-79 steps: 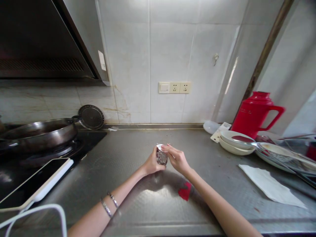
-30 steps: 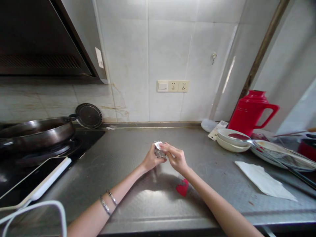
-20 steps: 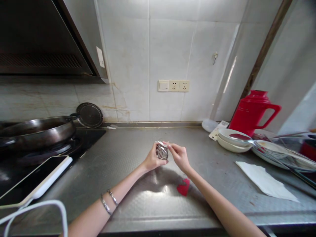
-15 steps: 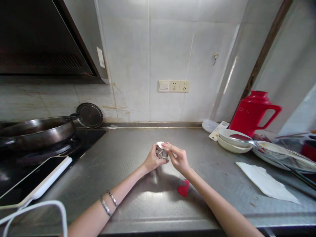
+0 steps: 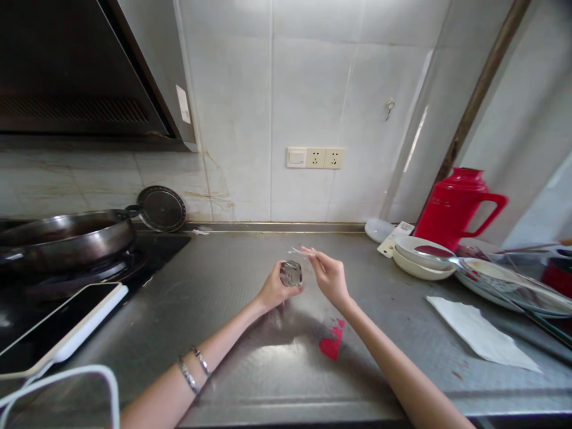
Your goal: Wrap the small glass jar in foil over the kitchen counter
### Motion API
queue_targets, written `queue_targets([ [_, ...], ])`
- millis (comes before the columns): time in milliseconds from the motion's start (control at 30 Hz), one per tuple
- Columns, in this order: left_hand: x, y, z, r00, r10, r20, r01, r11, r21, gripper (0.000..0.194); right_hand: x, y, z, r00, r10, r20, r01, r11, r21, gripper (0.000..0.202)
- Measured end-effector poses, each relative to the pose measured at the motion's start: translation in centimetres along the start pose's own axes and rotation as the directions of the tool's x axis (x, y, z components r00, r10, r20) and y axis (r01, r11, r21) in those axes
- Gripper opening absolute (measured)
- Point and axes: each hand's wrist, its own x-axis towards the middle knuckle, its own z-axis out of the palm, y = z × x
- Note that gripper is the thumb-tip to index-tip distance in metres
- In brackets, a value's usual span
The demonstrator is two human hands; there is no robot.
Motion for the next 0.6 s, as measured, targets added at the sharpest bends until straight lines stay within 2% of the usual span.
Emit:
queue_targets([
  [100, 0.0, -0.2, 0.1, 1.0, 0.003, 0.017, -0.003, 1.0, 0.017, 0.065, 0.7, 0.5, 0.4, 0.985, -0.127, 0.119, 0.132, 0.991, -0.038, 0.025],
  [200, 0.0, -0.2, 0.2, 1.0, -0.013, 0.013, 0.013, 0.999, 0.042, 0.062, 0.7, 0.6, 0.9, 0.929, -0.234, 0.288, 0.257, 0.965, -0.046, 0.027],
  [267, 0.0, 0.0, 0.3, 0.999, -0.033, 0.025, 0.031, 0.998, 0.05, 0.06, 0.3, 0.5, 1.0, 0.891, -0.284, 0.354, 0.323, 0.945, -0.056, 0.029],
  [467, -0.2, 0.7, 0.5, 0.995, -0.024, 0.093, 0.018, 0.998, 0.065, 0.061, -0.7, 0.0, 0.3, 0.806, -0.422, 0.414, 0.5, 0.861, -0.096, 0.029],
  [600, -0.2, 0.6, 0.6, 0.994, 0.045, 0.1, -0.053, 0.996, 0.072, 0.046, -1.2, -0.4, 0.3, 0.766, -0.482, 0.425, 0.569, 0.816, -0.099, 0.03],
])
